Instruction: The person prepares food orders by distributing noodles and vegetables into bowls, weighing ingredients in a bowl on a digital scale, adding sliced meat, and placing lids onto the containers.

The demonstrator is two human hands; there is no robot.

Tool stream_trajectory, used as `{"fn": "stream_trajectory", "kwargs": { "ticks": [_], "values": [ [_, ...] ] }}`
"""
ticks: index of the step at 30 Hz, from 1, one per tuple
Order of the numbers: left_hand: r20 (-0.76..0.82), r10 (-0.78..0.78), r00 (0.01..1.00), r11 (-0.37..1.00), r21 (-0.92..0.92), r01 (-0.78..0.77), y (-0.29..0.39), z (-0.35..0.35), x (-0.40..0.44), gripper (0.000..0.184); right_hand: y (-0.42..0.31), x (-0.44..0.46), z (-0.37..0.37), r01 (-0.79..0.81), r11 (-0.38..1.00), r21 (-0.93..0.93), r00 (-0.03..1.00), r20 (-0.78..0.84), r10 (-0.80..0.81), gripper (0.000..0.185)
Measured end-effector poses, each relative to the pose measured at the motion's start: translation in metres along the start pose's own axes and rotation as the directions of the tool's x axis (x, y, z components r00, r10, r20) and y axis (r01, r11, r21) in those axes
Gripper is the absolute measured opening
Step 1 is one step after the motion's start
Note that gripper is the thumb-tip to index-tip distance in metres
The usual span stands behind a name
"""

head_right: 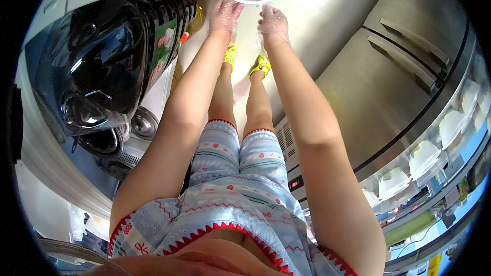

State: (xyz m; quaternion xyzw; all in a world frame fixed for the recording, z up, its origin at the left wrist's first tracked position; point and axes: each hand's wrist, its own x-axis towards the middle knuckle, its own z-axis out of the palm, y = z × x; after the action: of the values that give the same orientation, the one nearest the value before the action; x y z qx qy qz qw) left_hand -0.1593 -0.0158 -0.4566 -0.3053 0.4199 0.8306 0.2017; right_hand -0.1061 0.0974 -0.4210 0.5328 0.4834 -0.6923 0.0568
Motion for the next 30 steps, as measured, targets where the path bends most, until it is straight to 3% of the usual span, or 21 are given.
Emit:
{"fn": "stream_trajectory", "kwargs": {
  "ticks": [1,3,5,8,11,13,19,21,22,25,27,30],
  "values": [
    [-0.003,0.001,1.0,1.0,0.002,-0.001,-0.003,0.0,-0.001,0.02,-0.001,0.001,0.008,-0.003,1.0,0.0,1.0,0.002,0.003,0.025],
    [-0.018,-0.004,1.0,1.0,-0.006,0.004,-0.009,0.001,-0.007,0.019,-0.002,0.01,0.019,-0.005,0.964,0.264,1.0,-0.019,0.011,0.021],
    [-0.022,-0.007,1.0,1.0,0.006,0.007,-0.009,0.001,-0.012,0.02,-0.002,0.018,0.019,-0.049,0.961,0.272,0.997,-0.048,0.064,0.017],
    [-0.009,-0.077,0.997,0.997,0.02,0.078,-0.005,-0.005,-0.011,0.021,-0.003,0.033,0.008,0.076,0.959,0.273,0.997,-0.043,-0.066,0.015],
    [0.028,-0.023,0.999,0.999,-0.036,0.024,-0.001,-0.022,0.001,0.02,-0.009,0.051,-0.005,0.088,0.985,0.152,0.996,-0.035,-0.083,0.015],
    [-0.036,0.03,0.999,0.999,0.017,-0.03,0.009,-0.018,0.003,0.019,-0.015,0.062,-0.012,0.11,0.991,0.074,0.994,0.015,-0.112,0.014],
    [0.026,0.074,0.997,0.992,0.104,-0.076,0.017,-0.018,0.011,0.018,-0.049,0.093,-0.019,0.154,0.983,-0.096,0.984,0.106,-0.143,0.011],
    [0.01,0.072,0.997,0.99,0.124,-0.072,0.018,-0.016,0.01,0.019,-0.065,0.084,-0.015,0.104,0.994,0.031,0.977,0.182,-0.108,0.008],
    [-0.007,0.07,0.997,0.988,0.14,-0.069,0.019,-0.014,0.008,0.019,-0.071,0.072,-0.011,0.078,0.991,0.108,0.987,0.128,-0.092,0.01],
    [-0.035,0.061,0.998,0.988,0.144,-0.055,0.019,-0.009,0.009,0.021,-0.023,0.081,-0.026,0.02,0.982,0.186,0.989,0.142,-0.047,0.012],
    [-0.053,0.037,0.998,0.99,0.135,-0.03,0.015,-0.008,0.007,0.022,0.001,0.047,-0.008,-0.123,0.966,0.228,0.988,0.124,0.096,0.01],
    [-0.069,0.05,0.996,0.996,0.072,-0.045,0.009,0.0,0.001,0.021,0.015,0.004,0.023,-0.14,0.92,0.366,0.986,0.136,0.096,0.011]
  ]
}}
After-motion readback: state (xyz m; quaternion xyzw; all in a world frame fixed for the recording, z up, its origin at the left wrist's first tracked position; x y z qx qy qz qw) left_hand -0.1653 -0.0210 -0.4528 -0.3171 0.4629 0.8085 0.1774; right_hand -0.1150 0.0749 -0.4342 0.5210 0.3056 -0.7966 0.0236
